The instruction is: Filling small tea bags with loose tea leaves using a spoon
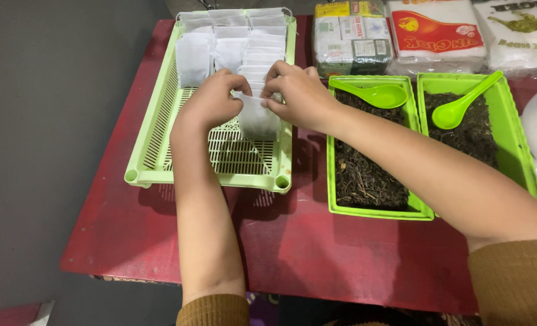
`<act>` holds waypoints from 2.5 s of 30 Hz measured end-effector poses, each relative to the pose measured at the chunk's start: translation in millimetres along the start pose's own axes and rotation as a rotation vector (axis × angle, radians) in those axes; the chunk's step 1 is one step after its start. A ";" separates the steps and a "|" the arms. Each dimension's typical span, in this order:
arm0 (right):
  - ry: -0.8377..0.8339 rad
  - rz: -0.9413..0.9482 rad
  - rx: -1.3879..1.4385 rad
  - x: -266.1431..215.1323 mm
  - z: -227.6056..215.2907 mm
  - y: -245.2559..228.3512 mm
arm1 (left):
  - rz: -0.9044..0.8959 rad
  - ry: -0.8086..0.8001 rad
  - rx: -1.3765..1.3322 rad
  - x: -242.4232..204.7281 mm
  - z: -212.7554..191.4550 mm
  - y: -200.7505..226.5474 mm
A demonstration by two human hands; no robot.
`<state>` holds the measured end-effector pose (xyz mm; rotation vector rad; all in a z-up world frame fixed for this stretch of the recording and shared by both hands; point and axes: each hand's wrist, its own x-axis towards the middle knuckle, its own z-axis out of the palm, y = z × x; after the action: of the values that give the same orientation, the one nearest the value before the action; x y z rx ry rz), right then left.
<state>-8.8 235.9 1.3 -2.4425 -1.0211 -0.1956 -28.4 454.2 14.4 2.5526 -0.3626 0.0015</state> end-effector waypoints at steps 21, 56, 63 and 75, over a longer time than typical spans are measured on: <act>0.024 0.147 0.014 -42.5 -74.3 20.3 | 0.012 0.043 0.115 -15.3 -15.3 56.2; 0.036 0.920 -0.250 -457.0 -239.6 260.5 | 0.854 -0.213 0.085 110.4 293.0 447.2; 0.075 0.723 -0.292 -464.8 -238.3 272.4 | 0.713 -0.358 0.345 123.1 336.3 484.6; 0.265 0.834 0.016 -444.2 -273.0 233.1 | 0.815 -0.376 0.148 124.9 322.2 484.4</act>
<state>-146.9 -318.1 15.2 -2.5155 0.1397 -0.2102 -56.6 -140.1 7.5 2.3499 -1.5630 -0.1519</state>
